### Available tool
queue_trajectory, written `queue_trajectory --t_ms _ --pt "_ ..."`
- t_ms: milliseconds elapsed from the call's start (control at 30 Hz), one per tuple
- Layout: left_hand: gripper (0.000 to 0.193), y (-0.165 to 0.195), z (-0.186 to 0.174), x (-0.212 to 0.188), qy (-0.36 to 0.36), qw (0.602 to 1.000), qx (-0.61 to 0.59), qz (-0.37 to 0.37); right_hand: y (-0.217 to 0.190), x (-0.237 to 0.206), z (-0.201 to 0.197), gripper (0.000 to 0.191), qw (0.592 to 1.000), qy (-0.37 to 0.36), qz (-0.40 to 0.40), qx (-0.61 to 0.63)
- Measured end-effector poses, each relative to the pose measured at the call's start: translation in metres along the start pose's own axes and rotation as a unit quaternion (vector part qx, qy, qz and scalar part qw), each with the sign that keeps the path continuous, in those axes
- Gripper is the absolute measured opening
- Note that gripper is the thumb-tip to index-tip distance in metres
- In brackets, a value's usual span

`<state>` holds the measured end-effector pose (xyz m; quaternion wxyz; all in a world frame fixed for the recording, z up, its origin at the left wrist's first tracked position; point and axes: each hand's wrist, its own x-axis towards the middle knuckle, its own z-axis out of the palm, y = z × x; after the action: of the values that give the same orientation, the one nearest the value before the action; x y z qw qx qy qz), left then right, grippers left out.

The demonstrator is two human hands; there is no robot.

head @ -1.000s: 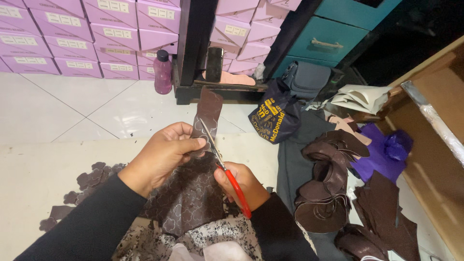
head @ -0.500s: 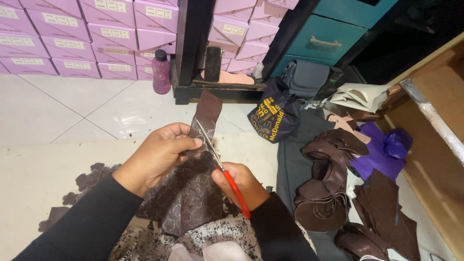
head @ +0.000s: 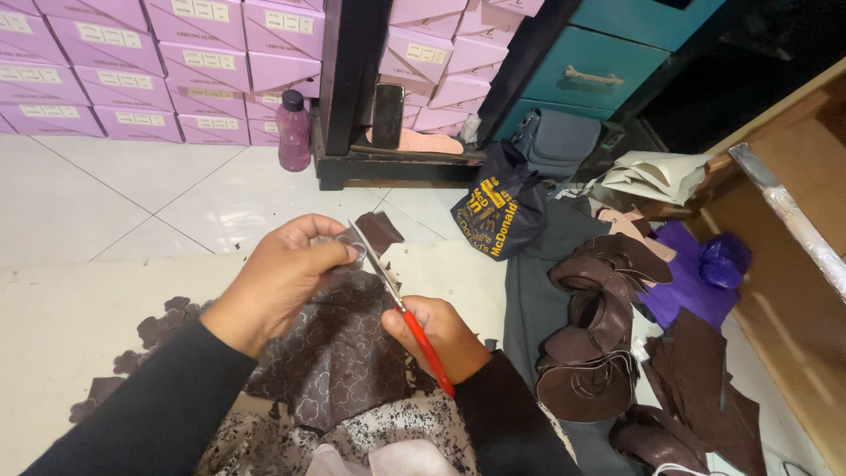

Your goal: The person sits on the floor and uses red-handled scissors to cut small cloud-shaped pieces from a brown patterned fabric. The cut pieces are placed on the floor to the left as the person continues cutting along the fabric strip.

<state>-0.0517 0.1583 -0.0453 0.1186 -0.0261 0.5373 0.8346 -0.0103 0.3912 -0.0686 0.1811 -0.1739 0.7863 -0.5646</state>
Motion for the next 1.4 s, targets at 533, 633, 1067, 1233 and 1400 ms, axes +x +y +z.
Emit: queue_trajectory --t_ms 533,633,1067,1233,1400 --pt "0.019 -0.04 0.03 0.002 0.002 0.989 0.024 0.143 0.003 0.007 0.015 0.042 0.997 0.064 0.04 0.036" --pt "0.02 -0.043 0.031 0.002 -0.001 0.988 0.039 0.147 0.002 0.007 0.017 0.043 0.996 0.067 0.024 0.052" --pt "0.018 -0.03 0.025 0.0 -0.006 0.99 0.043 0.134 0.006 0.008 0.015 0.042 0.992 0.04 0.015 0.121" --pt "0.018 -0.021 0.02 -0.001 -0.022 0.991 0.038 0.123 0.004 0.007 0.01 0.044 0.996 0.033 0.013 0.084" --pt "0.02 -0.016 0.013 -0.004 -0.013 0.994 0.055 0.094 0.005 0.007 0.01 0.045 0.997 0.031 0.019 0.069"
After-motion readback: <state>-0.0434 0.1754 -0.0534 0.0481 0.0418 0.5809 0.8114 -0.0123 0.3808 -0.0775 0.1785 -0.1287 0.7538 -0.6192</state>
